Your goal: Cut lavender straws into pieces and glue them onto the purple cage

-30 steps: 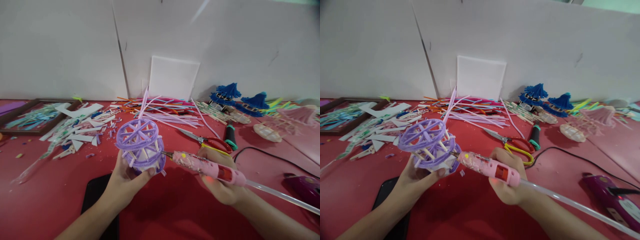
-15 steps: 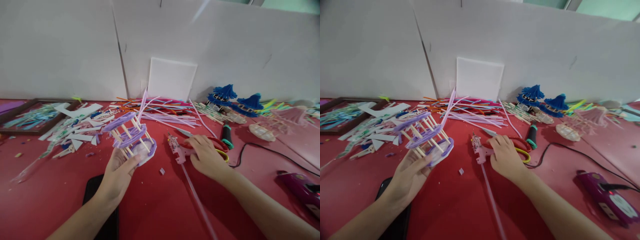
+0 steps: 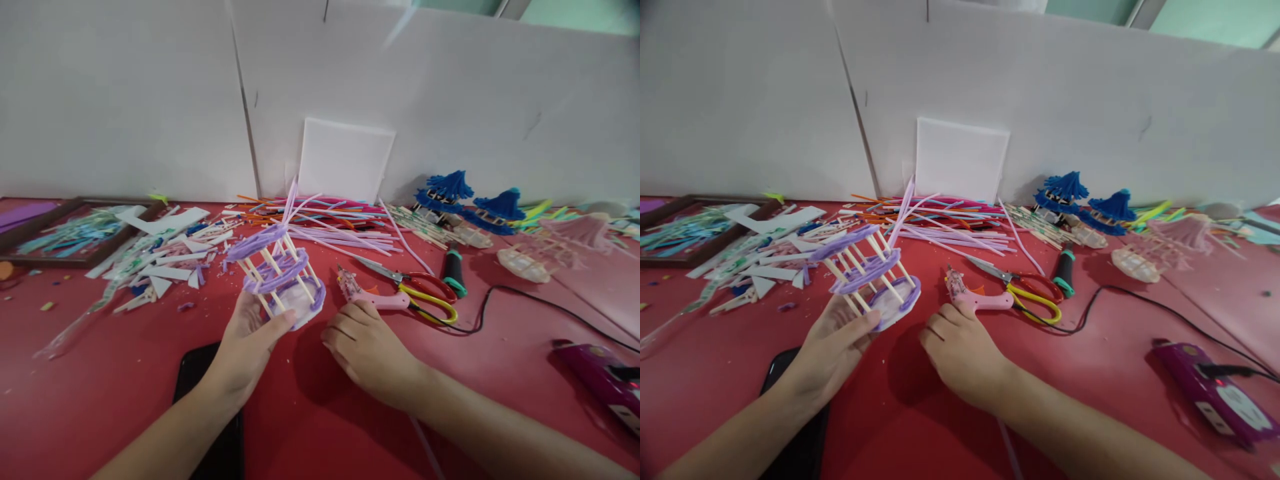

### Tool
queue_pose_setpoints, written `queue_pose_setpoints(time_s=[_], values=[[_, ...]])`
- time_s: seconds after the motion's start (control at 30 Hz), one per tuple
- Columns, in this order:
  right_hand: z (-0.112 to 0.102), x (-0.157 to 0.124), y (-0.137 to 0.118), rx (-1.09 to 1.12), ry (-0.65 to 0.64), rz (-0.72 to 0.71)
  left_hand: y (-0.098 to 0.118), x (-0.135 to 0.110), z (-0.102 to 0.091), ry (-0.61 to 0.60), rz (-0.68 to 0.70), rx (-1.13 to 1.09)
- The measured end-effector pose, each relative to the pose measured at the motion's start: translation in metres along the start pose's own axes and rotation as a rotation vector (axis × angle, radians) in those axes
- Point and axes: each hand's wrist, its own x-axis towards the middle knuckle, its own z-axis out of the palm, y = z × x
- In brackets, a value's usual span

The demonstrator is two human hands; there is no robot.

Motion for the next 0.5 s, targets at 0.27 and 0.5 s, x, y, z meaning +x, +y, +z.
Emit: queue_pose_setpoints(time_s=[0.27, 0.5], values=[[-0.003, 0.0, 0.002, 0.104, 0.134, 0.046, -0.003, 0.001, -0.001, 0.025, 0.018, 0.119], [-0.032, -0.002, -0.001, 0.5, 0.355, -0.025, -0.013, -0.003, -0.002, 0.044, 0.303, 0.38]])
